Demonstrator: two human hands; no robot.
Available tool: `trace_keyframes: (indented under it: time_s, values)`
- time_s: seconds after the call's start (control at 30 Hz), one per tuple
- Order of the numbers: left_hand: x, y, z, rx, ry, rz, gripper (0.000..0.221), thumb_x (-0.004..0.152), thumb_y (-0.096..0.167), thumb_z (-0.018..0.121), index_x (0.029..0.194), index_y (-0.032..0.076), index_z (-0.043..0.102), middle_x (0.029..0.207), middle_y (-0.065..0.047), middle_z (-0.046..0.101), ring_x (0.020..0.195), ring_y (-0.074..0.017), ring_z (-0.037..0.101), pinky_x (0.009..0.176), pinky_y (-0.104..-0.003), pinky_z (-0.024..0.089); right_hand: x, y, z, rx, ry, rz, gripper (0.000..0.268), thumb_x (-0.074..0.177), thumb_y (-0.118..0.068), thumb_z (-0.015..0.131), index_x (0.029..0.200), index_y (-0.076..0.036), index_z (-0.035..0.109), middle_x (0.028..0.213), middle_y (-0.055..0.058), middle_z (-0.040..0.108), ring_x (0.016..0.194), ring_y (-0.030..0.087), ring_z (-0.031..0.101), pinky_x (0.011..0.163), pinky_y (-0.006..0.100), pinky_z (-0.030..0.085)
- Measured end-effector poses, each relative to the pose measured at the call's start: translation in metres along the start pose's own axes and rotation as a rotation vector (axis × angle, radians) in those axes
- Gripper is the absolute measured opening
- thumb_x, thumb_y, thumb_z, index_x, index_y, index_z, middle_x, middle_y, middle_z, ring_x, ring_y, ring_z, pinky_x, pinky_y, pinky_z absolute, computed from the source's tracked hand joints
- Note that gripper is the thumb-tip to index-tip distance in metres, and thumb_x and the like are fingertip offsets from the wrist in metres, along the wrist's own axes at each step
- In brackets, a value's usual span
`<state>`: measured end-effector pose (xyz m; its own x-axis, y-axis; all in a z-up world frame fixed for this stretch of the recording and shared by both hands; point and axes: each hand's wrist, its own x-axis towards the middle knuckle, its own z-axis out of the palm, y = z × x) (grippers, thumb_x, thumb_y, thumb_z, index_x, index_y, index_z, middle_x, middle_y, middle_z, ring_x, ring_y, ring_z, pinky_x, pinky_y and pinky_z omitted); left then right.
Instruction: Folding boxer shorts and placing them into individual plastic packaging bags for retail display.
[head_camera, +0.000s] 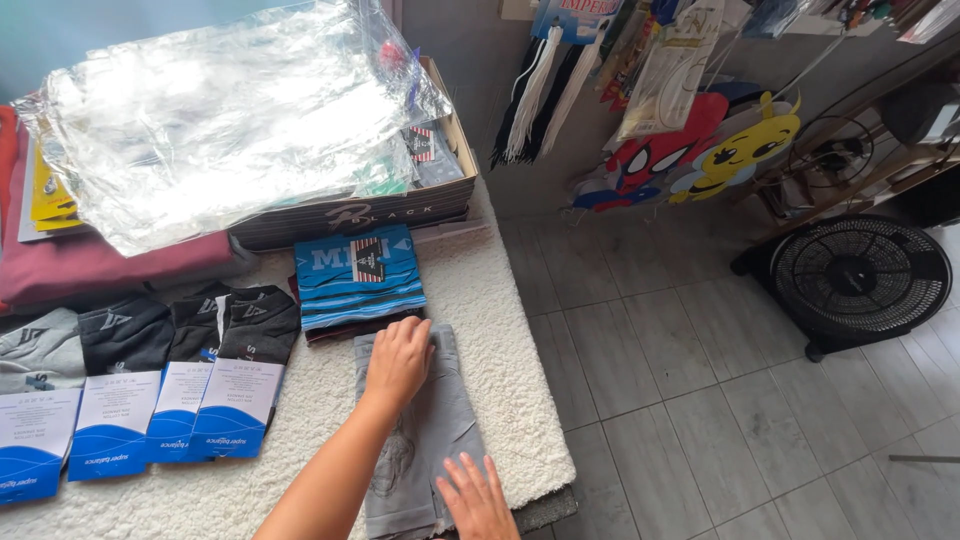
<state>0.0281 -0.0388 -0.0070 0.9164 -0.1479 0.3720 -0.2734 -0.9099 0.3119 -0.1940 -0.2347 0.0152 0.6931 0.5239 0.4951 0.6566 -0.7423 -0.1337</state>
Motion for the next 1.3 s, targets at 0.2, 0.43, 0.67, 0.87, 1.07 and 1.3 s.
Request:
trace_keyframes:
  time_s: [0.2, 0.43, 0.67, 0.87, 1.07, 1.3]
  values:
    - [0.04, 0.008, 0.05, 0.017, -0.305, 0.031, 0.028, 0.096, 0.038, 0.066, 0.093, 0.011, 0.064, 0.09, -0.008, 0.067, 0.088, -0.0326, 0.058, 0.07, -0.047, 0.047, -0.01, 0.001, 0.025, -0.161, -0.125, 0.04, 0.072, 0.107, -0.065, 0.027, 0.156, -0.014, 0.041, 0.165, 0.013, 0.037, 0.153, 0.036, 0.033, 0.121, 0.064, 0.027]
    - [0.057, 0.01, 0.071, -0.12, -0.304, -0.089, 0.02, 0.09, 0.021, 0.071, 0.082, 0.012, 0.055, 0.079, -0.007, 0.061, 0.08, -0.0345, 0.056, 0.058, -0.05, 0.044, -0.009, -0.008, 0.032, -0.262, -0.025, 0.124, 0.058, 0.11, -0.052, 0.024, 0.156, -0.02, 0.042, 0.158, 0.012, 0.047, 0.145, 0.04, 0.044, 0.116, 0.056, 0.041]
    - [0.063, 0.015, 0.101, -0.125, -0.257, -0.126, 0.008, 0.081, 0.0, 0.051, 0.085, 0.006, 0.048, 0.08, -0.016, 0.055, 0.067, -0.0471, 0.055, 0.046, -0.056, 0.039, -0.001, -0.006, 0.041, -0.542, 0.078, 0.053, 0.044, 0.114, -0.026, 0.035, 0.157, -0.016, 0.033, 0.15, 0.012, 0.056, 0.131, 0.042, 0.059, 0.108, 0.052, 0.053]
    - [0.059, 0.022, 0.041, -0.36, -0.262, -0.065, 0.019, 0.099, 0.017, 0.062, 0.086, 0.01, 0.049, 0.089, -0.009, 0.051, 0.076, -0.0329, 0.054, 0.055, -0.048, 0.04, -0.019, -0.007, 0.055, -0.326, 0.027, 0.165, 0.043, 0.111, -0.029, 0.03, 0.147, -0.024, 0.054, 0.154, 0.009, 0.053, 0.139, 0.045, 0.049, 0.111, 0.06, 0.042]
    - [-0.042, 0.001, -0.032, -0.34, 0.105, 0.268, 0.032, 0.1, 0.009, 0.055, 0.13, -0.002, 0.061, 0.142, -0.021, 0.06, 0.136, -0.0401, 0.054, 0.114, -0.049, 0.044, 0.06, 0.015, 0.009, 0.082, -0.22, 0.124, 0.08, 0.108, -0.061, 0.022, 0.158, -0.001, 0.036, 0.167, 0.021, 0.03, 0.155, 0.041, 0.024, 0.124, 0.058, 0.016]
    - [-0.059, -0.028, 0.002, -0.134, -0.026, 0.172, 0.037, 0.097, 0.026, 0.062, 0.132, 0.014, 0.066, 0.143, -0.017, 0.06, 0.12, -0.0358, 0.059, 0.095, -0.048, 0.05, 0.068, 0.037, 0.058, 0.015, -0.342, 0.044, 0.085, 0.099, -0.06, 0.06, 0.163, -0.013, 0.032, 0.171, 0.013, 0.021, 0.156, 0.04, 0.017, 0.124, 0.06, 0.01]
